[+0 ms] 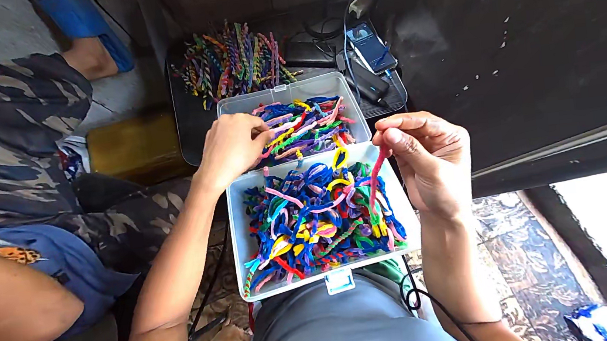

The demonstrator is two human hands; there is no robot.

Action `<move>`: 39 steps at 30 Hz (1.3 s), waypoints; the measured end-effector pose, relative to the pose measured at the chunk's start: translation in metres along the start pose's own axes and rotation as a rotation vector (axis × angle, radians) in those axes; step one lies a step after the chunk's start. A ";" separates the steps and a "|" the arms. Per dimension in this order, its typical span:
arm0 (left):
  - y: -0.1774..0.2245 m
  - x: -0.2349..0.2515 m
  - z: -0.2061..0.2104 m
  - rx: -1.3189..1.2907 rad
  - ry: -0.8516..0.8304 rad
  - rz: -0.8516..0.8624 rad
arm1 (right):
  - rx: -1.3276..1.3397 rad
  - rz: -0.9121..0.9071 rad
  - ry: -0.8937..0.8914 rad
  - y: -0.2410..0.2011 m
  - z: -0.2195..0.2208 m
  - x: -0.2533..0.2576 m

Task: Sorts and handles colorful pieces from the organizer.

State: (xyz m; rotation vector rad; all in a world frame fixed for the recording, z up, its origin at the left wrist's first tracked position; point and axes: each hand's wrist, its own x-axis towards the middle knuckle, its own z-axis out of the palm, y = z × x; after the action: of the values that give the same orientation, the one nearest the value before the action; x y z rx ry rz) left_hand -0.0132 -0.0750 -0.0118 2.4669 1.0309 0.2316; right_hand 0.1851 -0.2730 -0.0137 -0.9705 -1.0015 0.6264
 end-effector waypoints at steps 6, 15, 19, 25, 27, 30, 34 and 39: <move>0.037 -0.044 -0.015 -0.598 0.196 0.286 | -0.275 -0.166 -0.001 -0.004 0.023 -0.007; 0.076 -0.083 -0.014 -0.981 0.039 0.354 | -0.797 -0.758 -0.084 -0.013 0.046 -0.018; 0.077 -0.090 -0.015 -0.971 0.040 0.393 | -0.783 -0.808 -0.064 -0.013 0.045 -0.021; 0.063 -0.094 -0.011 -1.001 0.016 0.357 | -0.344 -0.556 -0.066 -0.022 0.031 -0.019; 0.060 -0.095 -0.007 -1.057 -0.035 0.351 | -0.256 -0.519 -0.068 -0.024 0.026 -0.017; 0.060 -0.094 0.001 -1.213 -0.176 0.352 | -0.199 -0.502 -0.081 -0.021 0.025 -0.016; 0.071 -0.088 0.012 -1.397 -0.257 0.353 | -0.177 -0.502 -0.091 -0.018 0.028 -0.018; 0.088 -0.085 0.020 -1.587 -0.072 0.339 | -0.147 -0.454 -0.090 -0.016 0.029 -0.019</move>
State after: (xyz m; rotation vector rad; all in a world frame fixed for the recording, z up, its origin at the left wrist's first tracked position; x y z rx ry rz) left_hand -0.0119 -0.1964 0.0134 1.1074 0.1182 0.7078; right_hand 0.1511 -0.2848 -0.0011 -0.8085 -1.3120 0.2209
